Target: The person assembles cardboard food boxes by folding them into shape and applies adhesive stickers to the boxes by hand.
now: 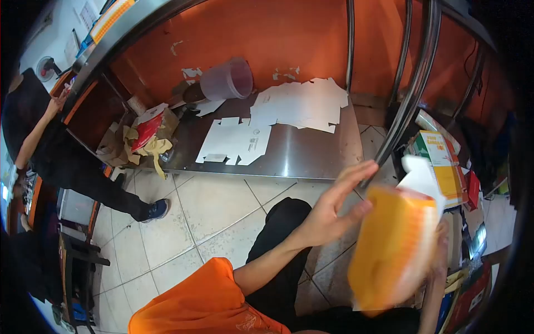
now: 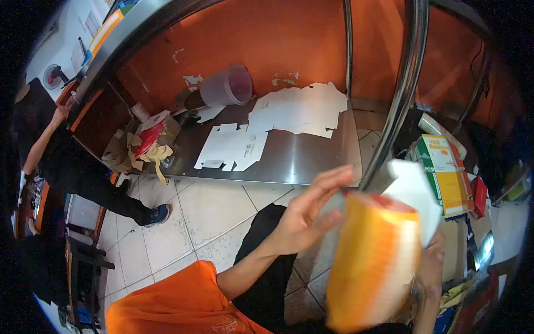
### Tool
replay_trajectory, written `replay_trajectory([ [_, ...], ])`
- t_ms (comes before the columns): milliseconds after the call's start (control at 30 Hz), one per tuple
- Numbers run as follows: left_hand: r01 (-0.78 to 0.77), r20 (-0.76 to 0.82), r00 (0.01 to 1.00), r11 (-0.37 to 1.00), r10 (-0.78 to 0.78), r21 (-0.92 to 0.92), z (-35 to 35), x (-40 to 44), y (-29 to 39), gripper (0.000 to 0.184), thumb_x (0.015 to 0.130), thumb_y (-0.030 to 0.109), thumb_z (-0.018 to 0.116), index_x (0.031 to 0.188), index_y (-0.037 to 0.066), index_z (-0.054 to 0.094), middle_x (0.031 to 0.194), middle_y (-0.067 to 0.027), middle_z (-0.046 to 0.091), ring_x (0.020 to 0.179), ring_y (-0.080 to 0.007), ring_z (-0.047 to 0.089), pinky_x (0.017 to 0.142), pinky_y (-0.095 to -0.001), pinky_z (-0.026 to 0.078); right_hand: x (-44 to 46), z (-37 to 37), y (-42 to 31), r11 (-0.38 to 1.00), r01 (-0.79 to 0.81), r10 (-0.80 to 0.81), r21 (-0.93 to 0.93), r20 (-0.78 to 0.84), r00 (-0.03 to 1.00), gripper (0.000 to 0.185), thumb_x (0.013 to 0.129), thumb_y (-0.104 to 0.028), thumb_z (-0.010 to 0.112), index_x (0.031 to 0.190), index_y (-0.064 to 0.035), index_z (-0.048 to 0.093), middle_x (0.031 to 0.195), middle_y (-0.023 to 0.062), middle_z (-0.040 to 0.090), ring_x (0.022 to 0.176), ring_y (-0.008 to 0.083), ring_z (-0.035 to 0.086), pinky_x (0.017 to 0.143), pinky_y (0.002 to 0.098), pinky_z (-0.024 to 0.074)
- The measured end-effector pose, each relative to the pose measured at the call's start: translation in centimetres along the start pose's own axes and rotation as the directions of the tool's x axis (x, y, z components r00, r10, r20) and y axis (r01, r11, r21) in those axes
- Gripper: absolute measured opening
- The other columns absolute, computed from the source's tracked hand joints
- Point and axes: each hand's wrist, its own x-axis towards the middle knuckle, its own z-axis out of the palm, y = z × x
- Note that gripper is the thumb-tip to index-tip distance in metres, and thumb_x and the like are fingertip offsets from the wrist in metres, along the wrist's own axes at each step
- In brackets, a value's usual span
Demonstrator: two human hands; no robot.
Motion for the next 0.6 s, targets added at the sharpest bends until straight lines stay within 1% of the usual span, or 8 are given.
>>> replay_trajectory([
  [33, -0.09, -0.155, 0.982, 0.992, 0.103, 0.093, -0.5, 0.3, -0.4, 0.098, 0.08, 0.041, 0.078, 0.149, -0.004, 0.026, 0.151, -0.0134, 0.035, 0.139, -0.0233, 0.035, 0.116, -0.0371, 0.024, 1.1, 1.0, -4.5, 0.991, -0.063, 0.067, -0.116, 0.027, 0.997, 0.051, 0.093, -0.028, 0.068, 0.129, 0.0014, 0.046, 0.119, 0.0131, 0.061, 0.104, 0.0205, 0.063, 0.09, 0.0349, 0.0529],
  [67, -0.093, -0.151, 0.983, 0.991, 0.107, 0.096, 0.2, 0.2, -0.1, 0.098, 0.08, 0.041, 0.078, 0.149, -0.004, 0.026, 0.151, -0.0134, 0.035, 0.139, -0.0233, 0.035, 0.116, -0.0371, 0.024, 0.3, 2.6, -6.0, 0.984, -0.102, 0.067, -0.148, -0.224, 0.972, 0.042, 0.096, -0.021, 0.063, 0.126, 0.004, 0.046, 0.114, 0.014, 0.064, 0.099, 0.0205, 0.065, 0.084, 0.0323, 0.0556],
  [100, -0.123, -0.117, 0.983, 0.984, 0.138, 0.128, 1.4, 0.0, 0.3, 0.096, 0.082, 0.042, 0.076, 0.15, -0.001, 0.024, 0.147, -0.0125, 0.039, 0.135, -0.0212, 0.038, 0.113, -0.037, 0.028, 0.3, 2.3, -6.1, 0.985, -0.098, 0.063, -0.144, -0.231, 0.971, 0.042, 0.096, -0.021, 0.063, 0.126, 0.004, 0.046, 0.114, 0.014, 0.064, 0.099, 0.0205, 0.065, 0.084, 0.0323, 0.0556],
  [167, -0.149, -0.077, 0.984, 0.978, 0.161, 0.149, 2.2, -0.5, 0.3, 0.094, 0.084, 0.044, 0.074, 0.151, 0.002, 0.023, 0.142, -0.0116, 0.043, 0.131, -0.0191, 0.042, 0.111, -0.0368, 0.033, 0.1, 1.4, -5.8, 0.98, -0.039, 0.028, 0.194, 0.06, 0.998, 0.045, 0.094, -0.022, 0.065, 0.126, 0.0046, 0.047, 0.117, 0.0143, 0.061, 0.102, 0.0202, 0.063, 0.087, 0.0342, 0.0542],
  [233, 0.066, -0.117, 0.991, 0.997, -0.07, -0.04, 2.1, -1.3, 0.6, 0.094, 0.084, 0.046, 0.073, 0.15, 0.002, 0.023, 0.138, -0.0125, 0.046, 0.128, -0.0178, 0.045, 0.107, -0.0352, 0.038, 0.0, 1.1, -6.2, 0.941, -0.119, 0.064, 0.315, 0.178, 0.982, 0.044, 0.094, -0.019, 0.066, 0.126, 0.0044, 0.048, 0.116, 0.0133, 0.063, 0.1, 0.0189, 0.064, 0.087, 0.0333, 0.0545],
  [300, 0.177, 0.098, 0.984, 0.763, -0.149, -0.621, 0.8, -2.4, -0.4, 0.075, 0.088, 0.053, 0.064, 0.139, 0.002, 0.042, 0.124, -0.0117, 0.059, 0.114, -0.0165, 0.058, 0.096, -0.0329, 0.049, -0.2, 1.2, -5.6, 0.883, -0.203, 0.073, 0.423, 0.305, 0.95, 0.044, 0.093, -0.017, 0.067, 0.127, 0.0042, 0.049, 0.115, 0.0122, 0.064, 0.099, 0.0177, 0.065, 0.087, 0.0324, 0.0548],
  [400, 0.211, 0.002, 0.966, 0.78, -0.26, -0.59, 2.5, -3.9, -3.2, 0.067, 0.093, 0.055, 0.053, 0.137, 0.005, 0.048, 0.129, -0.0122, 0.06, 0.115, -0.0223, 0.06, 0.098, -0.039, 0.049, -1.9, 3.8, -5.2, 0.92, -0.225, 0.068, 0.322, 0.433, 0.899, 0.042, 0.091, -0.011, 0.067, 0.128, 0.0021, 0.05, 0.115, 0.01, 0.066, 0.098, 0.016, 0.066, 0.085, 0.0297, 0.0552],
  [600, -0.144, -0.215, 0.976, 0.799, 0.018, -0.584, -0.8, -5.6, -1.8, 0.057, 0.097, 0.045, 0.05, 0.136, 0.005, 0.047, 0.127, -0.0098, 0.058, 0.113, -0.0185, 0.059, 0.097, -0.037, 0.049, -0.5, 4.4, -5.8, 0.991, 0.12, -0.117, -0.055, 0.057, 0.991, 0.049, 0.103, -0.039, 0.045, 0.14, -0.0068, 0.037, 0.12, 0.0122, 0.059, 0.111, 0.0162, 0.055, 0.096, 0.0327, 0.0442],
])
